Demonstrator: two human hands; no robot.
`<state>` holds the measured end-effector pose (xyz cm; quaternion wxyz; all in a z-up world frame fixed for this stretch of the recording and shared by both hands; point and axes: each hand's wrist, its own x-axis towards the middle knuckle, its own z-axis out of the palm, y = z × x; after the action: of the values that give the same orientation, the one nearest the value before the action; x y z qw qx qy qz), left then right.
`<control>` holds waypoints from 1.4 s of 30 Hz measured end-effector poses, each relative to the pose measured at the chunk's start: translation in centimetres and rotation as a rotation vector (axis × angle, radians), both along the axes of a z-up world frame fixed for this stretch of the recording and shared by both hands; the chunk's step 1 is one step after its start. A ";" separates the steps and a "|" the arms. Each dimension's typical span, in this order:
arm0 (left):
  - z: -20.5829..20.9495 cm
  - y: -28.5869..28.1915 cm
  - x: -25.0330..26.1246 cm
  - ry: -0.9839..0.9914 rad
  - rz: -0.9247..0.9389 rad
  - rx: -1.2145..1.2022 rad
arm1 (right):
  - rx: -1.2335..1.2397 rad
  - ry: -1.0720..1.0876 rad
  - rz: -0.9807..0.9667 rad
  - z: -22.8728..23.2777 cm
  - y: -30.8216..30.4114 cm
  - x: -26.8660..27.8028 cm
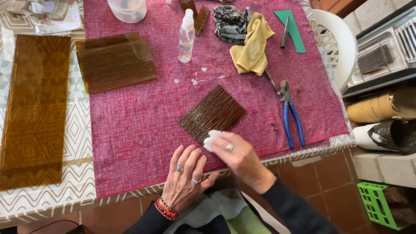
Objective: Cleaning and wiping down rectangular pieces of textured brown glass using a spray bottle and cloth.
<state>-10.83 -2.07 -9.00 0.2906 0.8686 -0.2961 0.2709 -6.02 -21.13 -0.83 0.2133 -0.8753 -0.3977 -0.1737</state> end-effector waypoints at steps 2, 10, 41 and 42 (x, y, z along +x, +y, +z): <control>0.0 0.0 0.1 0.004 -0.011 0.023 | 0.012 -0.011 -0.103 -1.0 -3.0 2.3; -0.5 0.0 -0.1 0.011 -0.012 0.077 | 0.089 0.046 -0.181 -0.4 0.0 1.2; 0.9 0.5 0.4 -0.069 -0.059 0.272 | 0.082 0.057 -0.244 -2.8 0.7 6.6; 0.8 0.4 0.2 -0.060 -0.061 0.263 | 0.106 0.050 -0.135 -2.5 2.5 5.6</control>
<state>-10.66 -1.69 -8.23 0.1734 0.8814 -0.3637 0.2466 -0.47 -18.62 -3.29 0.2568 -0.8916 -0.3229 -0.1865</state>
